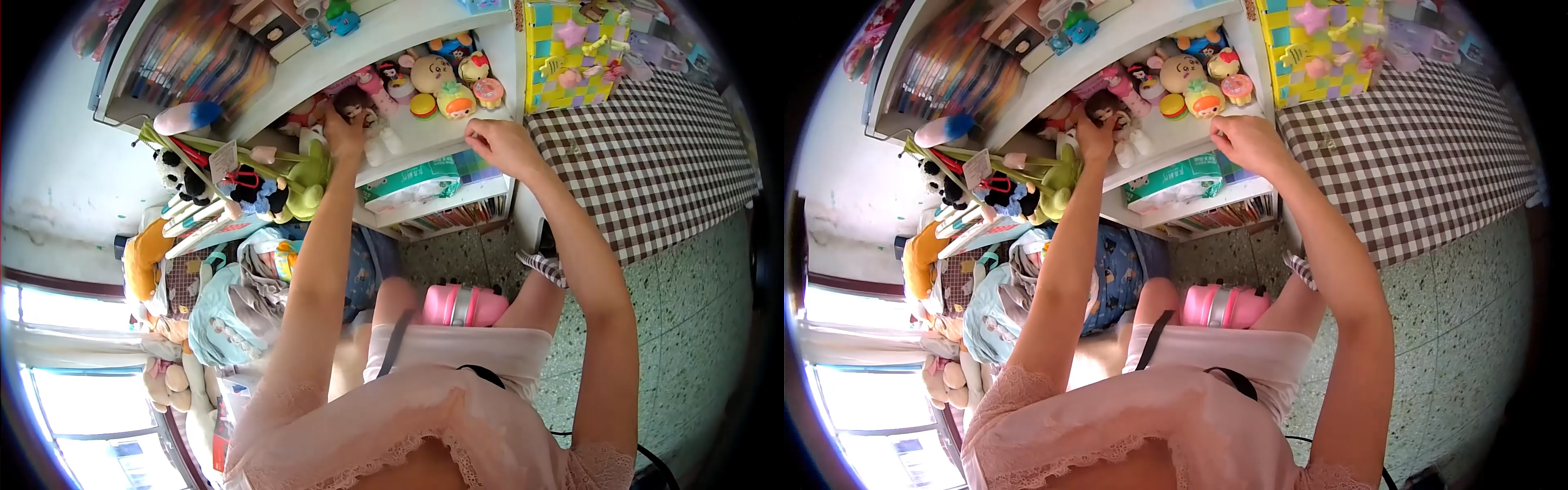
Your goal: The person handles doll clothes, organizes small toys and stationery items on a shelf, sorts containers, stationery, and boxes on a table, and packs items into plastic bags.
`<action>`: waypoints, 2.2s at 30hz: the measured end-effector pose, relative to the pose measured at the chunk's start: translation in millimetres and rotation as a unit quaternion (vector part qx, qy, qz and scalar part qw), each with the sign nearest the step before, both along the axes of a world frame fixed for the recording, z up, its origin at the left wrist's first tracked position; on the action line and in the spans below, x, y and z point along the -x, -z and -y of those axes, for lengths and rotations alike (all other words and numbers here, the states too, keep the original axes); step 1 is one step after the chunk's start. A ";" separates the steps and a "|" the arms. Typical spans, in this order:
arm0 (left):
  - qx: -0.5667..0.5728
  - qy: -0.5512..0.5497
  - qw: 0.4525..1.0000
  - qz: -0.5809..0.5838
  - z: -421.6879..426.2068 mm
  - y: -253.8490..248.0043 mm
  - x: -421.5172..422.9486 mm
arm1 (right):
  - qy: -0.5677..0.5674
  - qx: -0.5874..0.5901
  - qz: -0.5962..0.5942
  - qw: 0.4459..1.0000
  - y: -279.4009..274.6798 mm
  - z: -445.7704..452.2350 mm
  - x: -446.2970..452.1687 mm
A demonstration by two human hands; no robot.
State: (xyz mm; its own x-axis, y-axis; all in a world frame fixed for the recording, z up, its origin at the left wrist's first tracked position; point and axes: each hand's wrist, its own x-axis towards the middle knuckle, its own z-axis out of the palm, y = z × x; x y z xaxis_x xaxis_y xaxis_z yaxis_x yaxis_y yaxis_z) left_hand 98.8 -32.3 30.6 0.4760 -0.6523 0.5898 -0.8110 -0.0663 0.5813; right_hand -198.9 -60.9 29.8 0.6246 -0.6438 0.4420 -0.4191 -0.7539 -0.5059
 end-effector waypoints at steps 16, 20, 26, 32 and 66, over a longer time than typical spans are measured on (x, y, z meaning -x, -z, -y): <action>0.071 0.025 0.990 0.117 -71.6 -1.9 51.6 | 0.005 -0.001 -0.001 1.000 -1.7 -2.3 -1.1; -0.032 0.037 0.988 0.143 -82.6 16.0 54.8 | -0.001 0.004 0.003 1.000 -0.4 -2.9 -2.0; -0.024 0.052 0.993 0.099 -65.7 18.4 58.9 | -0.002 -0.004 -0.003 1.000 -0.2 -1.7 -1.7; -0.029 0.082 0.975 0.203 -51.0 13.6 65.9 | -0.007 -0.005 0.001 1.000 -1.7 -3.0 -0.5; 0.165 0.104 0.954 0.227 -12.6 -179.7 54.1 | -0.008 0.005 -0.009 1.000 -1.9 -2.9 1.3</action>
State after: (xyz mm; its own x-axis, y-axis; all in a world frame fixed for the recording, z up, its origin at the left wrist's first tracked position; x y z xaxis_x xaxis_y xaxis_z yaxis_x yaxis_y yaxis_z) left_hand 44.6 -19.7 210.3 0.0036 -0.4484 0.8938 -0.9601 0.2484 0.1285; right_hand -200.2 -58.0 31.7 0.6432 -0.6291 0.4366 -0.4151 -0.7655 -0.4916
